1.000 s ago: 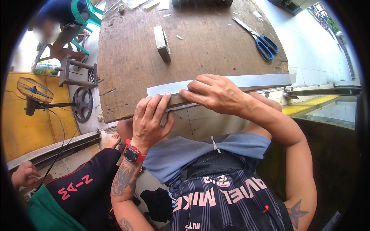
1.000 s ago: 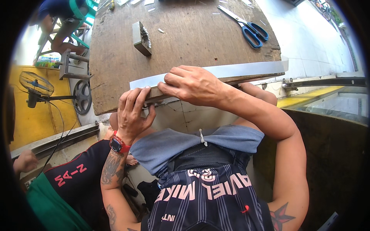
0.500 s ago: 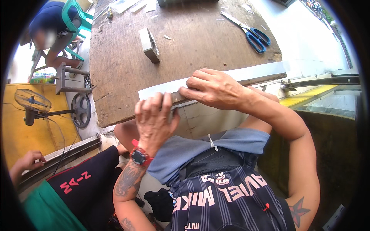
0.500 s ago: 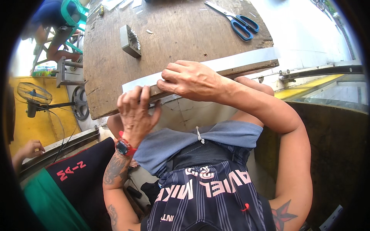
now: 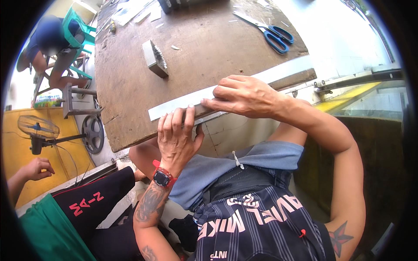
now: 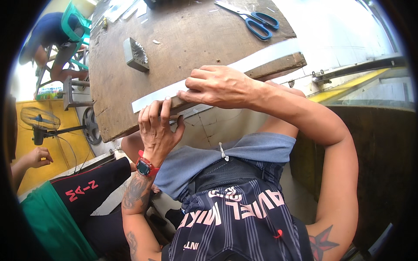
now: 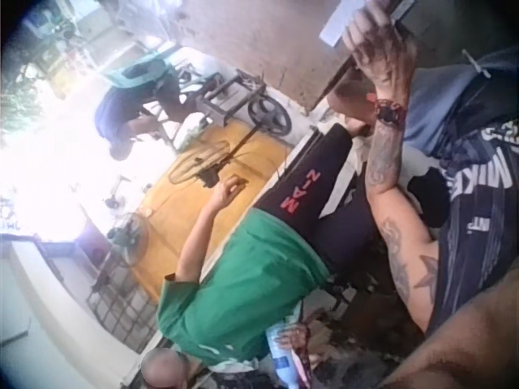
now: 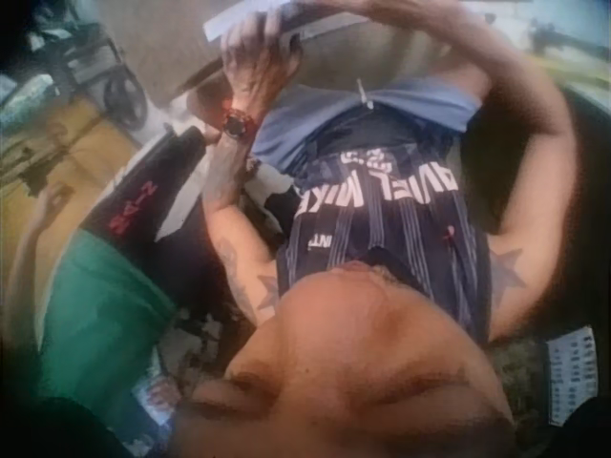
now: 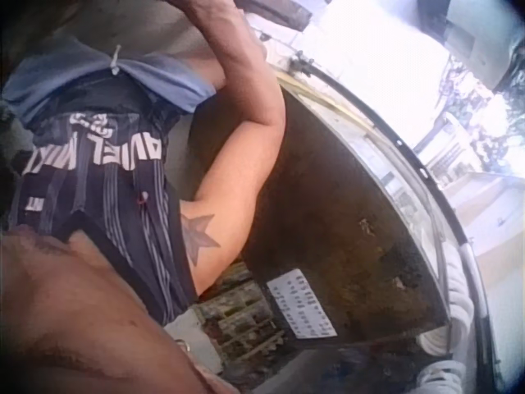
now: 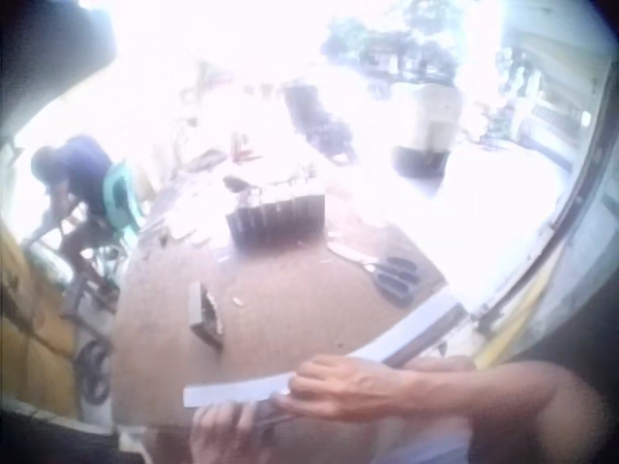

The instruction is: The person cuts small rectangular pieces from a white strip using scissors and places them into the slots of a metal stator core. The person repeats this process for multiple slots, handling the stator and strip with both hands.

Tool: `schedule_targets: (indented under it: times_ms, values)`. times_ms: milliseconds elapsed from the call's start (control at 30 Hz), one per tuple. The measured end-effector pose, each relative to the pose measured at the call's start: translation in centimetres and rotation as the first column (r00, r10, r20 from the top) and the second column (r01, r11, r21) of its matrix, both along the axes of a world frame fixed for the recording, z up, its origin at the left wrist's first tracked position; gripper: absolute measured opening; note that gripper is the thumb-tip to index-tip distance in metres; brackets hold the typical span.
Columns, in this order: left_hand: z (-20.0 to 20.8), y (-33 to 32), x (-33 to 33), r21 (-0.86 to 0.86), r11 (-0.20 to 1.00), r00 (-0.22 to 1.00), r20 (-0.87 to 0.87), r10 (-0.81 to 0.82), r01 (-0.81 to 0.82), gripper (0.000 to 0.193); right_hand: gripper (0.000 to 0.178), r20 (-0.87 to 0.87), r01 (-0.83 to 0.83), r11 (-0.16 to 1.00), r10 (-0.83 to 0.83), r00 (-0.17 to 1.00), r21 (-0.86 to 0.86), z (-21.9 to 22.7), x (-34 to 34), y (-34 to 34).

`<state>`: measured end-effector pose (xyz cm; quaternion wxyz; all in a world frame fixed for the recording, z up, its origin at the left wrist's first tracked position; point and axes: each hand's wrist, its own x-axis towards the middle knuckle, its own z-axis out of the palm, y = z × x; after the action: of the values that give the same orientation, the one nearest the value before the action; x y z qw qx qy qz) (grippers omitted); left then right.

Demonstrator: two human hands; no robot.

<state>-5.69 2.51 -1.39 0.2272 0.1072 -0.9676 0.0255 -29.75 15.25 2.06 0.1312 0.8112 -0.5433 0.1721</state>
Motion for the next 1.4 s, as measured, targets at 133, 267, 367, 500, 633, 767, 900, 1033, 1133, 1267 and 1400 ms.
schedule_targets:
  times_ms: [133,267,367,500,633,767,900,1033,1133,1267,1400]
  values:
    - [0.6,0.5,-0.5,-0.081,0.996,0.999,-0.01,0.043,-0.044,0.072,0.039,-0.004,0.017,1.0,-0.017,1.0,0.024,-0.1,-0.4,0.8]
    - [0.5,1.7,-1.8,0.01,0.998,0.998,0.019,0.06,-0.06,0.068,0.04,-0.037,0.016,0.997,-0.013,0.999,0.076,1.5,-0.9,1.1]
    - [0.3,1.0,-0.8,0.062,0.997,0.998,0.041,0.04,-0.042,0.065,0.042,-0.034,0.047,0.987,-0.043,0.999,0.152,2.4,-0.1,0.1]
    - [0.5,-2.4,3.6,0.058,0.988,0.99,0.02,0.14,-0.141,0.07,0.043,-0.017,-0.039,0.999,0.039,0.999,0.007,1.2,3.2,-3.4]
    - [0.4,-4.2,6.2,-0.024,0.999,0.996,0.081,0.031,-0.029,0.074,0.038,0.055,-0.099,0.984,0.108,0.993,-0.149,-0.1,3.7,-4.2]
    - [0.6,-3.7,5.2,-0.022,0.998,0.996,0.067,0.06,-0.059,0.075,0.036,0.024,-0.063,0.997,0.064,0.998,-0.044,-0.2,3.3,-3.7]
    - [0.3,-2.0,3.1,0.048,0.991,0.992,0.012,0.122,-0.122,0.075,0.035,0.045,-0.04,0.999,0.04,0.998,-0.001,0.3,3.4,-3.6]
    - [-0.1,-2.4,3.1,-0.032,0.998,0.999,-0.004,0.046,-0.046,0.078,0.032,0.017,-0.089,0.987,0.092,0.996,-0.136,0.2,2.4,-3.1]
    - [-0.1,-2.4,3.5,-0.078,0.996,0.998,0.042,0.051,-0.048,0.08,0.035,-0.007,-0.08,0.996,0.08,0.997,-0.048,-0.2,2.2,-2.9]
    - [-0.3,-1.0,2.3,-0.002,0.995,0.994,0.052,0.099,-0.099,0.079,0.032,0.036,-0.057,0.998,0.057,0.998,-0.001,-0.3,2.0,-2.6]
    - [0.1,-1.0,1.6,-0.028,0.999,0.999,0.036,0.039,-0.038,0.079,0.033,-0.013,-0.06,0.998,0.06,0.998,-0.022,0.1,1.0,-1.7]
